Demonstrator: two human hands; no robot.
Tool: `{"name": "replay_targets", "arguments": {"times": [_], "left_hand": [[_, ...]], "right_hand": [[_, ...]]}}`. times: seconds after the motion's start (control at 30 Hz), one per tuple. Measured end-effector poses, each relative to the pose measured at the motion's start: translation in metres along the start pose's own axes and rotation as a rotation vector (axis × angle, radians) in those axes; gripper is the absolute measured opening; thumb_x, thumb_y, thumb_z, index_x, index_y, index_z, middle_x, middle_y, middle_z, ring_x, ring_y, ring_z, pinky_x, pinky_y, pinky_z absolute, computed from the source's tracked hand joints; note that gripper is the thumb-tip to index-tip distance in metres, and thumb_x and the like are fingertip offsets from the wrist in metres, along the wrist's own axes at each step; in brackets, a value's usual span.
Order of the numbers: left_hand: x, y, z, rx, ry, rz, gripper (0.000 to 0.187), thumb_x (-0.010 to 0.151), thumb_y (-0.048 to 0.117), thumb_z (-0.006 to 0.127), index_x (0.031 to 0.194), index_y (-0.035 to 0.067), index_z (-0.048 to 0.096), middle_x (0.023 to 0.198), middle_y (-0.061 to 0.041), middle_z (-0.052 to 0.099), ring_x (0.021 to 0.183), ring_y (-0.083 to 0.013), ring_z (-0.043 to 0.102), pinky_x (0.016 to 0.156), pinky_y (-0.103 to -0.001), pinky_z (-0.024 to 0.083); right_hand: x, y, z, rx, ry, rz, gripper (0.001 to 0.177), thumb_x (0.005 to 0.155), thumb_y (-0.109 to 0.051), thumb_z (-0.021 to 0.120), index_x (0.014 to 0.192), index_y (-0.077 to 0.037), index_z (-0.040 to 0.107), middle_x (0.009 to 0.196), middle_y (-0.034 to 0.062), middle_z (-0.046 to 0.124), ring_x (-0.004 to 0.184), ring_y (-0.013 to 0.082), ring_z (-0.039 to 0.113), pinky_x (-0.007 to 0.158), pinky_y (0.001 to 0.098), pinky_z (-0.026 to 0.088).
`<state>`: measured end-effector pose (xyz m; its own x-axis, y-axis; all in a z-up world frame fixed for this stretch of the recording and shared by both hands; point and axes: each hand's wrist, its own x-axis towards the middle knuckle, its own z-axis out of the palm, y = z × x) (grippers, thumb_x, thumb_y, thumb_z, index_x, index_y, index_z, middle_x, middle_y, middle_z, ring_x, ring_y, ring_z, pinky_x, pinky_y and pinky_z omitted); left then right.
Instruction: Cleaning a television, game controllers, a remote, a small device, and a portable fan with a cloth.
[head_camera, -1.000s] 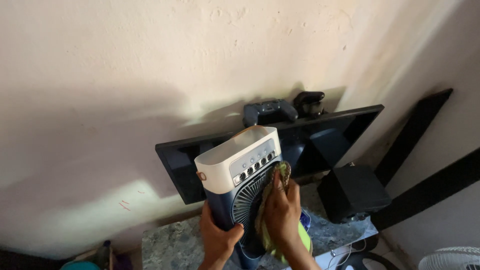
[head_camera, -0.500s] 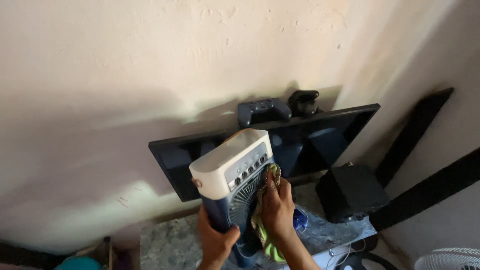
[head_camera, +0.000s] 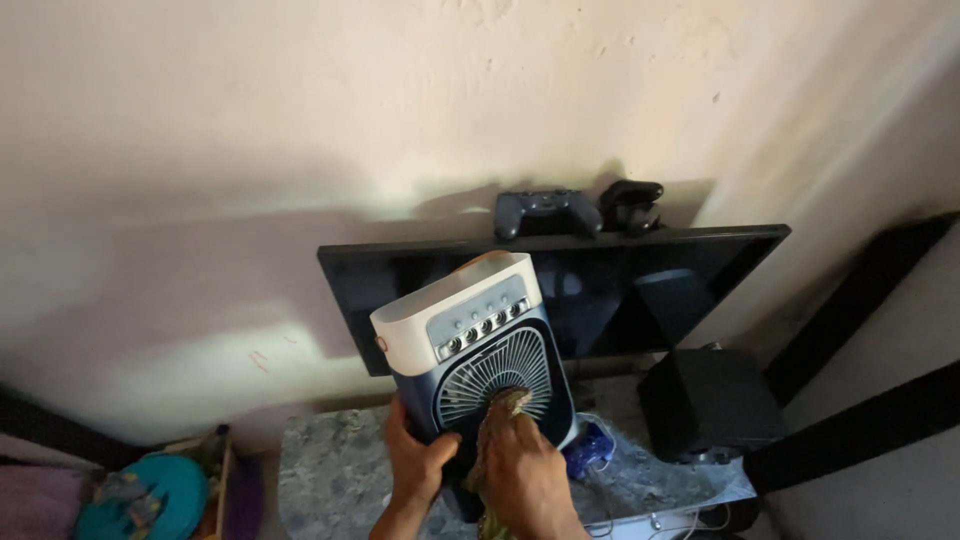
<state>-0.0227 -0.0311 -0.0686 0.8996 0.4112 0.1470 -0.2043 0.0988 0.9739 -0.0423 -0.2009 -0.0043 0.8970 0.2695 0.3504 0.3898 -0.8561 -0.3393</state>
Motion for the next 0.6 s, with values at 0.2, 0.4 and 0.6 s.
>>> {"name": "replay_targets", "arguments": {"times": [0.2, 0.4, 0.6], "left_hand": [[0.002, 0.013, -0.021, -0.204, -0.039, -0.076, 0.077, 0.055, -0.002, 0.068, 0.131, -0.001, 0.056, 0.101, -0.009, 0.069, 0.085, -0.0216, 0.067, 0.076, -0.035, 0.055], [0.011, 0.042, -0.056, -0.292, -0.180, -0.127, 0.084, 0.055, -0.003, 0.062, 0.139, -0.001, 0.054, 0.110, -0.009, 0.071, 0.095, -0.0212, 0.069, 0.083, -0.034, 0.056], [0.019, 0.031, -0.100, -0.205, -0.181, -0.091, 0.077, 0.058, -0.006, 0.061, 0.135, -0.003, 0.055, 0.111, -0.011, 0.070, 0.096, -0.0220, 0.069, 0.086, -0.034, 0.056]], "right_hand": [[0.011, 0.012, 0.025, -0.418, 0.427, -0.426, 0.051, 0.080, -0.010, 0.060, 0.126, 0.009, 0.054, 0.117, 0.0262, 0.065, 0.101, 0.0390, 0.068, 0.082, 0.0506, 0.059], [0.022, -0.038, 0.037, 0.111, 0.511, 0.084, 0.038, 0.092, -0.006, 0.064, 0.130, -0.009, 0.063, 0.103, 0.0192, 0.060, 0.089, 0.0407, 0.063, 0.074, 0.0469, 0.054], [-0.008, -0.097, 0.023, 0.288, 0.219, -0.201, 0.066, 0.075, -0.004, 0.067, 0.140, 0.004, 0.055, 0.102, 0.0226, 0.062, 0.082, 0.0416, 0.062, 0.067, 0.0481, 0.054]]}}
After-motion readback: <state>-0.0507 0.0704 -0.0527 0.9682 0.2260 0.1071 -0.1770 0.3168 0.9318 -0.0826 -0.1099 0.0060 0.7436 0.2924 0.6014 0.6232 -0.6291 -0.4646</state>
